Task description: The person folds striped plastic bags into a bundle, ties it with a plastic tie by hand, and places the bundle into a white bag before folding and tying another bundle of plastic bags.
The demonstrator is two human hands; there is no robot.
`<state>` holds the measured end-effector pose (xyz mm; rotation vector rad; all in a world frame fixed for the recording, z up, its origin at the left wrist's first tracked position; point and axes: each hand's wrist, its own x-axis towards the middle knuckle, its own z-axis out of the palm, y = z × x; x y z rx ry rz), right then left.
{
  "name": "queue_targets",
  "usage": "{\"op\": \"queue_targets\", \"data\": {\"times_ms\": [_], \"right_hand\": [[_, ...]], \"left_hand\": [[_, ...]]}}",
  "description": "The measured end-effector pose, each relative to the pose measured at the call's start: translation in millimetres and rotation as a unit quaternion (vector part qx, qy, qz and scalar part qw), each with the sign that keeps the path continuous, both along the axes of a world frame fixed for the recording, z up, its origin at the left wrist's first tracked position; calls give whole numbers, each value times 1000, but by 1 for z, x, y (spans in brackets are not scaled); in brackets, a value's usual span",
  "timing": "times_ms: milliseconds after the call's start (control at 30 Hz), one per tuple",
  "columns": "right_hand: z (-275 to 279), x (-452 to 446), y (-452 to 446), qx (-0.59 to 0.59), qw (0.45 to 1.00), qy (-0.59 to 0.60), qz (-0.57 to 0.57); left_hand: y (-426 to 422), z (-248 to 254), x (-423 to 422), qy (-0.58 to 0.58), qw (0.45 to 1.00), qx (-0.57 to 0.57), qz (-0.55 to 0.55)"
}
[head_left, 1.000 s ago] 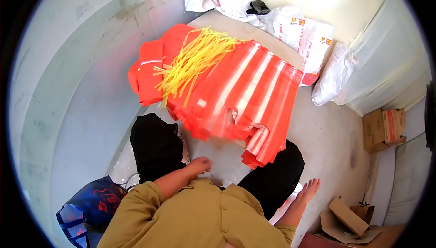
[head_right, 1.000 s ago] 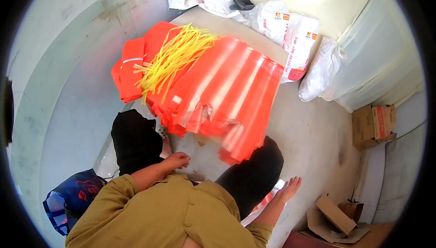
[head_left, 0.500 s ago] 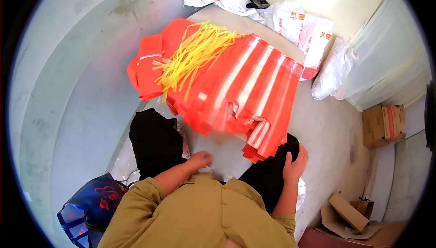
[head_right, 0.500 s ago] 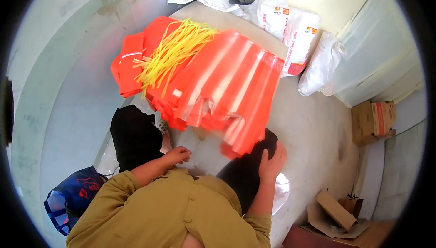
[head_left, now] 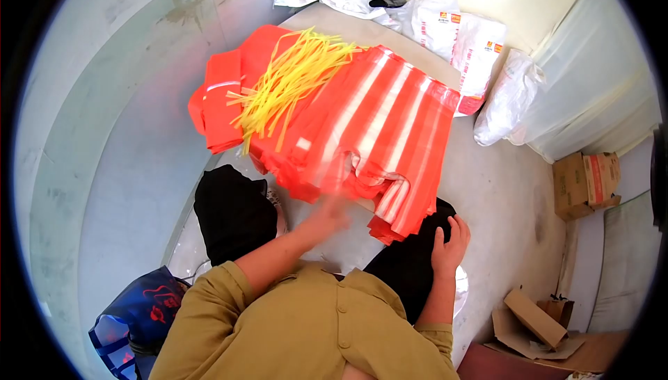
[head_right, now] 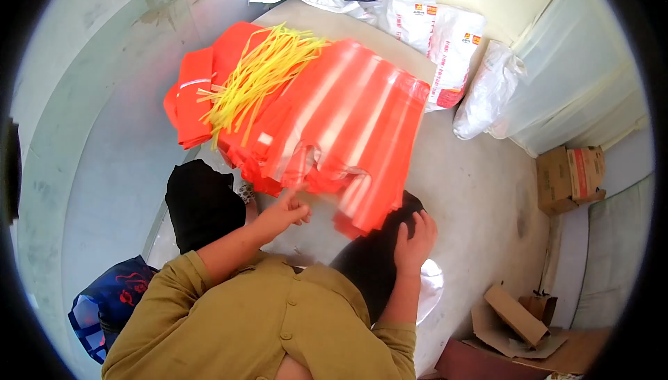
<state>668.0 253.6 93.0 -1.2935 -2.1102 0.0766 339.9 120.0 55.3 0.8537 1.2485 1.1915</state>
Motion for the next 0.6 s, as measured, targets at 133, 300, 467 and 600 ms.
{"op": "queue_targets", "data": {"times_ms": [133,300,467,600], "right_hand": [[0,1,-2,-1,1000,0,-5],[2,2,-4,-3,1000,8,-7],[2,1,-4,-13,1000,15,-7],[5,0,-4,-27,1000,9,-11]], "left_hand": [[37,46,-11,-61,998,-35,10],[85,-46,-32,118,981,152,-10],[87,50,-3,-260,954,-98,112],[86,50,7,-179,971,-88,133]]}}
